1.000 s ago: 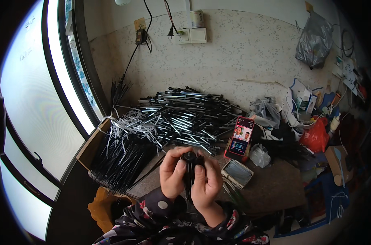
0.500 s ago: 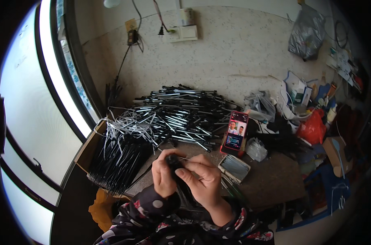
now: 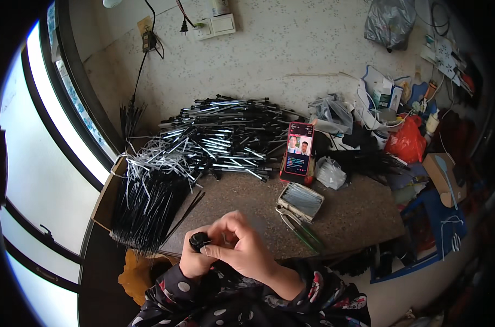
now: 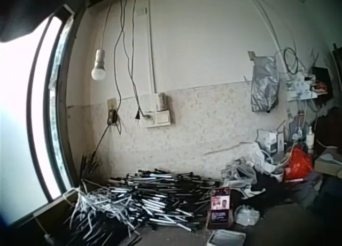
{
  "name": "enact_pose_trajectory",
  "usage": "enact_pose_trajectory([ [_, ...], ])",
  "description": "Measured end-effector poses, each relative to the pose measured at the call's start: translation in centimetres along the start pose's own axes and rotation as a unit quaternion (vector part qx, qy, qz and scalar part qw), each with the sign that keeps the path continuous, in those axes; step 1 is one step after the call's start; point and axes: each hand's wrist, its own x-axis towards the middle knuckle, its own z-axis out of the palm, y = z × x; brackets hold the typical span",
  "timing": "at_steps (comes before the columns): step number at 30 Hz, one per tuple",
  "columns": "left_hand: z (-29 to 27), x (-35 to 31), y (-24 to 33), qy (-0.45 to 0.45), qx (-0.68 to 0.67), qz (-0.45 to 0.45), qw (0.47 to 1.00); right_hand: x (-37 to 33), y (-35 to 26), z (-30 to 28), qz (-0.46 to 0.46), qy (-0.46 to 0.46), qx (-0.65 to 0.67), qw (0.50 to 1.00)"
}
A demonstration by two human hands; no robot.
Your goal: Assembling black umbrella ribs into a central hub component using pliers and securing them with bands.
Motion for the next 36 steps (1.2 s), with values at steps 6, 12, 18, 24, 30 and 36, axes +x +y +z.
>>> enact_pose_trajectory([
  [6,0.3,-0.4,-0.7,0.07,0.136,0.075,0.985,-1.0,-1.5,0.2,-0.244,0.059,-0.34,0.906],
  [12,0.1,-1.2,2.9,-0.008,0.023,0.102,0.994,-3.8,-1.7,-2.0,-0.294,-0.011,-0.323,0.899],
  [18,-2.7,-1.3,0.6,0.009,-0.018,0.057,0.998,-8.7,8.3,-11.4,0.005,0.01,-0.606,0.795],
  [24,-1.4,0.1,-0.5,-0.01,0.004,0.006,1.0,-11.8,13.7,-11.2,0.25,-0.059,-0.558,0.789],
  [30,-2.3,1.2,-0.3,0.019,0.034,0.022,0.999,-8.9,9.0,-9.1,0.135,-0.068,-0.26,0.954],
  [36,-3.8,0.4,0.2,0.115,0.093,0.015,0.989,-5.5,-0.6,-5.8,-0.168,-0.096,-0.467,0.863],
])
